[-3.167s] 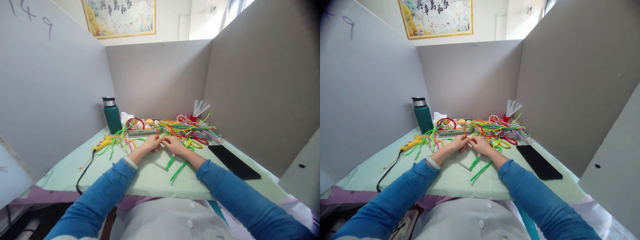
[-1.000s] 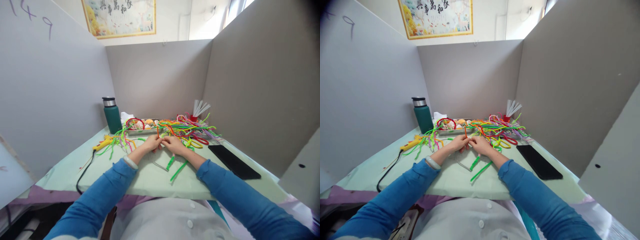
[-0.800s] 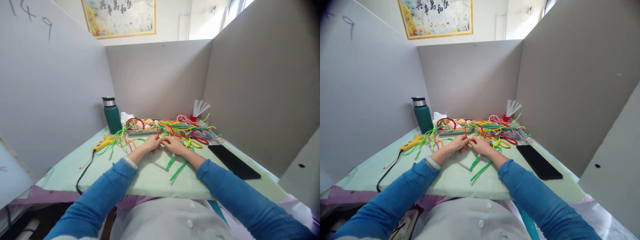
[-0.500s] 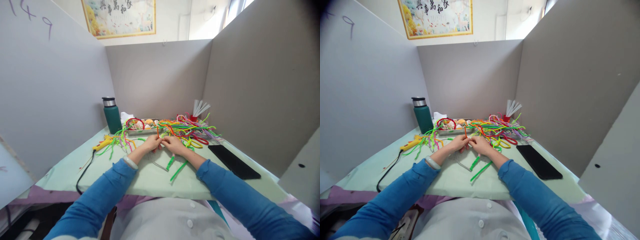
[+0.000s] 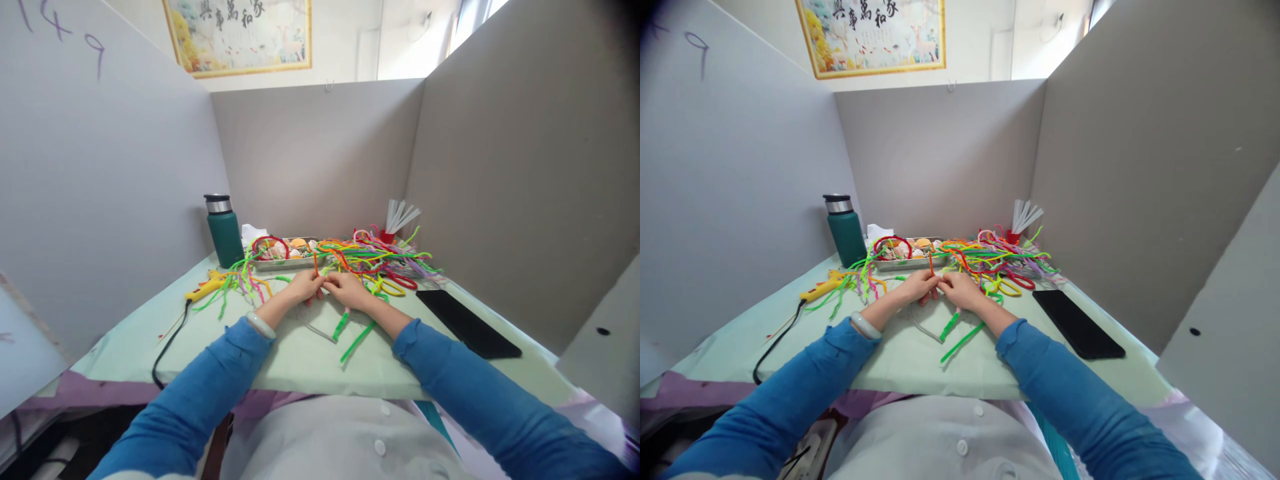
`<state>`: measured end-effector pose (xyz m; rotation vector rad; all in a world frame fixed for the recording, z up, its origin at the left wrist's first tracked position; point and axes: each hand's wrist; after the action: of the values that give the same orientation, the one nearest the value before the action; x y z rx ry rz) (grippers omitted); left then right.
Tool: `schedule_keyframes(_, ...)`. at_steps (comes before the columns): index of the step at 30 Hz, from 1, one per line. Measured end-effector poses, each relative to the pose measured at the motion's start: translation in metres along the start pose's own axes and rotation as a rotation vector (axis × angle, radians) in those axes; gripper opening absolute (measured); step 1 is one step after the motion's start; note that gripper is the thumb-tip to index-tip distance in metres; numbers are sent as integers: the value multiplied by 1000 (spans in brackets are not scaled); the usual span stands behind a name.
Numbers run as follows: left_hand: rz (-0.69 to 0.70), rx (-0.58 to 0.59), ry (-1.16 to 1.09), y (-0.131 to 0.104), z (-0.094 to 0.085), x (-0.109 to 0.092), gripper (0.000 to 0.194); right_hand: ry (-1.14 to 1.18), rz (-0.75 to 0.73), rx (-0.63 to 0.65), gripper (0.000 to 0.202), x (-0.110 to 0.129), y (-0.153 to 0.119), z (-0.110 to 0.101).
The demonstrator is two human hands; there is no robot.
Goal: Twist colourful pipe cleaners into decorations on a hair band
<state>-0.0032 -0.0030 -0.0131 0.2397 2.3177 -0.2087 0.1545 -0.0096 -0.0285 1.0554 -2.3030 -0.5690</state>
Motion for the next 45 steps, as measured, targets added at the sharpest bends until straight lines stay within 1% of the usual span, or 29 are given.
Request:
schedule_keyframes(11,-11,1,4,-2,0,-2,28,-18,-1,11,26,-1,0,0)
schedule_keyframes(20,-1,2,33,1,1,2,27,-22,5,56,25,-3,1,1)
schedule_keyframes(45,7,5,57,0,0,0,30,-29,-12,57,26,-2,0,1)
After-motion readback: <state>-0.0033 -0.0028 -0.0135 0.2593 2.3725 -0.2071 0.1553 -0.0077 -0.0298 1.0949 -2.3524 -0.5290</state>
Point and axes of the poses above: each hand's wrist, its own y-axis towards the middle knuckle, its own z-axis out of the palm, x = y × z, and after that the axes turned 15 degrees about -z, right-handed
